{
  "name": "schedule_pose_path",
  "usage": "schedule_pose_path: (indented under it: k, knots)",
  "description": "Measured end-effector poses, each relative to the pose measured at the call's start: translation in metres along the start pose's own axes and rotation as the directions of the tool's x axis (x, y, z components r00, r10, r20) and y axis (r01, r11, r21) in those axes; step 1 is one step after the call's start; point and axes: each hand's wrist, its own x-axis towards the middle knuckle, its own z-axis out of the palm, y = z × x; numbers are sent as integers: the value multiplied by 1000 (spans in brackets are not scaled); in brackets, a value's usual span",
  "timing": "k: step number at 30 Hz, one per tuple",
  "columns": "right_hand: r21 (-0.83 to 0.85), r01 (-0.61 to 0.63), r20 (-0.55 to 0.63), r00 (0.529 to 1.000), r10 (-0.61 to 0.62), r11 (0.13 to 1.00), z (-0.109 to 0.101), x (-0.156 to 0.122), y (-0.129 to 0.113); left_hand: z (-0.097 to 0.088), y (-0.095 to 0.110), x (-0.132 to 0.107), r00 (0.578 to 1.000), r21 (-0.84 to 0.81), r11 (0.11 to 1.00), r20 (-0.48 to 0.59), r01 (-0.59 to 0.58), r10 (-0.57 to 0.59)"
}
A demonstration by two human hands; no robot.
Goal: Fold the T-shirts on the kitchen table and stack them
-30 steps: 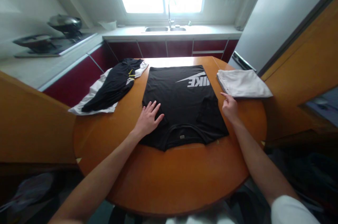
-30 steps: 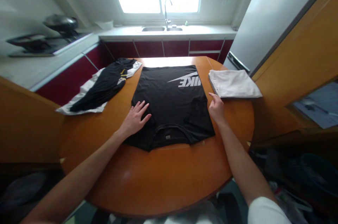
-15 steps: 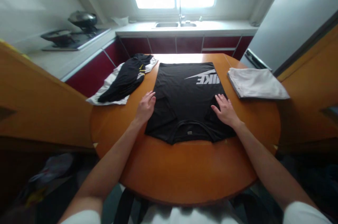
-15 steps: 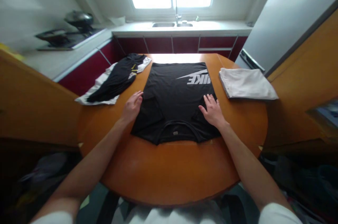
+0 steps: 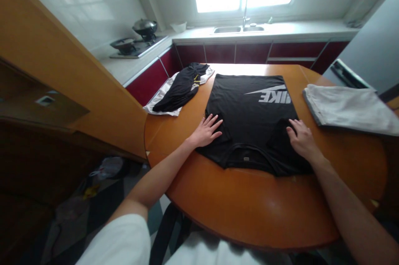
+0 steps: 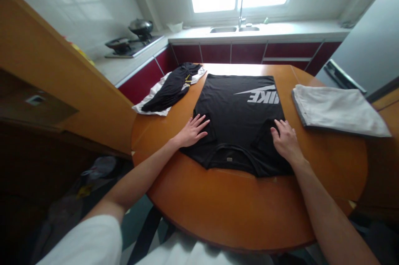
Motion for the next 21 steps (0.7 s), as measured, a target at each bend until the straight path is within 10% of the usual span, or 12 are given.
schedule_pose_path:
  k: [5, 11, 21]
  knots:
    - [61, 20, -78, 997, -15, 998, -2, 4, 3, -5, -4, 3, 993, -102, 994, -107, 31, -42]
    - [82, -134, -280, 948, 152, 988, -8, 9, 12, -4, -22, 12, 885, -211, 951, -363, 227, -292]
    - [10, -245, -235, 942, 240, 970, -18, 13, 21, 18, -30, 22, 957, -50, 993, -266, 110, -119]
